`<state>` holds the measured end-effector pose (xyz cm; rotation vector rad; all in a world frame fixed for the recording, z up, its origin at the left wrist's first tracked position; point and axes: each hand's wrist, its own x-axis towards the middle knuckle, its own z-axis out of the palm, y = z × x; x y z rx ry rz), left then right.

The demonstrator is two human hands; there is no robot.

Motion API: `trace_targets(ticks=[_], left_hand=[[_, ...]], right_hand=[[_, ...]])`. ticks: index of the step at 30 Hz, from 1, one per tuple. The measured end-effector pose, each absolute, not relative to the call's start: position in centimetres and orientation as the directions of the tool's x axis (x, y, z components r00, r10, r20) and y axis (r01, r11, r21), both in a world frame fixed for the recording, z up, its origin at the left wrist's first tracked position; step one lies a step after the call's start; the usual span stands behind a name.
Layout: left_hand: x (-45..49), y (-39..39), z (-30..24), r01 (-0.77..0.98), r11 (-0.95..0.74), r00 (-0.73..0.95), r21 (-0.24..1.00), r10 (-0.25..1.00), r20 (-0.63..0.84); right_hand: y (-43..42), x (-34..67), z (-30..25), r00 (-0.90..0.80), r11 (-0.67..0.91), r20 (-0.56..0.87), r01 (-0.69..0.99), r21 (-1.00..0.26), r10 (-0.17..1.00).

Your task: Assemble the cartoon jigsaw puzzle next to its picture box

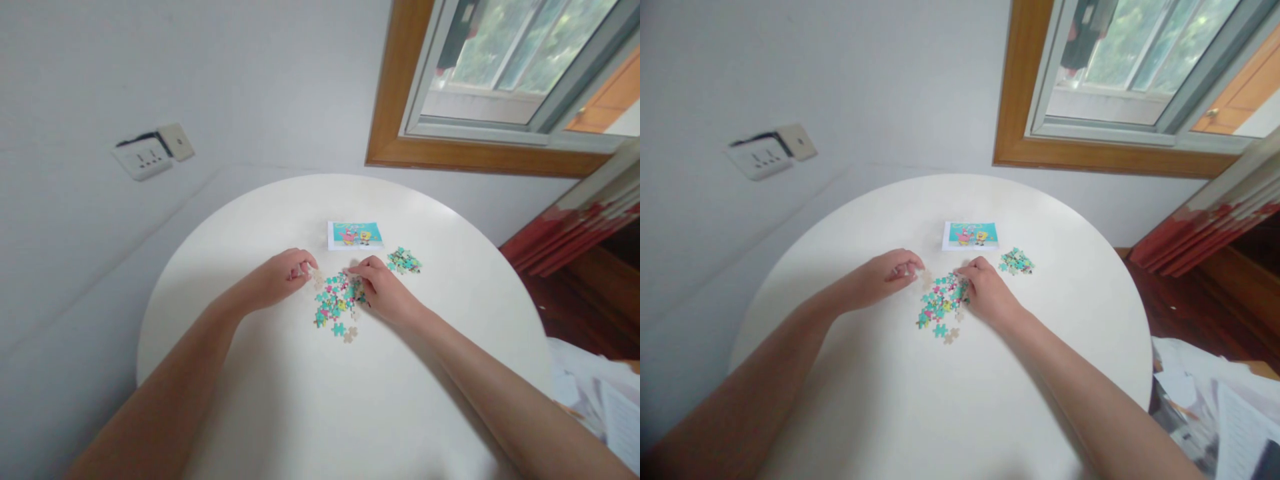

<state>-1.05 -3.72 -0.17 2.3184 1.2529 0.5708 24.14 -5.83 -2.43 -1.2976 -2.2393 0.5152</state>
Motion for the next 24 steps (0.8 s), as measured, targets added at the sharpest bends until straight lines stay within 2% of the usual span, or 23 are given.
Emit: trace_targets(ticks=[4, 7, 11, 15, 17, 19, 24], left_hand=[[-0.6, -3.6, -0.6, 0.638, -0.586, 0.516, 0.500, 0.807, 0.288], [-0.3, -3.4, -1.1, 0.623, -0.635, 0.526, 0.457, 0.772, 0.356], [0.0, -3.0, -1.8, 0.661, -0.618, 0.478, 0.425, 0.784, 0.396], [0.3, -3.1, -1.8, 0.670, -0.613, 0.462, 0.419, 0.786, 0.412], [0.2, -3.2, -1.5, 0.650, -0.629, 0.495, 0.426, 0.776, 0.392], [-0.1, -3.4, -1.1, 0.610, -0.655, 0.569, 0.446, 0.754, 0.328], [-0.6, -4.1, -0.7, 0.509, -0.701, 0.753, 0.500, 0.644, 0.137]], right_hand=[[-5.7, 24.6, -2.4, -0.366, 0.413, 0.196, 0.743, -0.528, 0.910], [-5.9, 23.5, -2.6, -0.420, 0.455, 0.193, 0.720, -0.524, 0.887], [-5.9, 22.1, -2.5, -0.553, 0.569, 0.225, 0.595, -0.568, 0.802], [-6.0, 23.5, -1.4, -0.500, 0.496, 0.185, 0.612, -0.616, 0.846], [-6.3, 24.6, -0.6, -0.520, 0.480, 0.138, 0.612, -0.629, 0.843], [-6.9, 25.2, 0.0, -0.612, 0.531, 0.114, 0.560, -0.636, 0.782], [-8.3, 23.6, -0.3, -0.754, 0.710, 0.211, 0.432, -0.556, 0.623]])
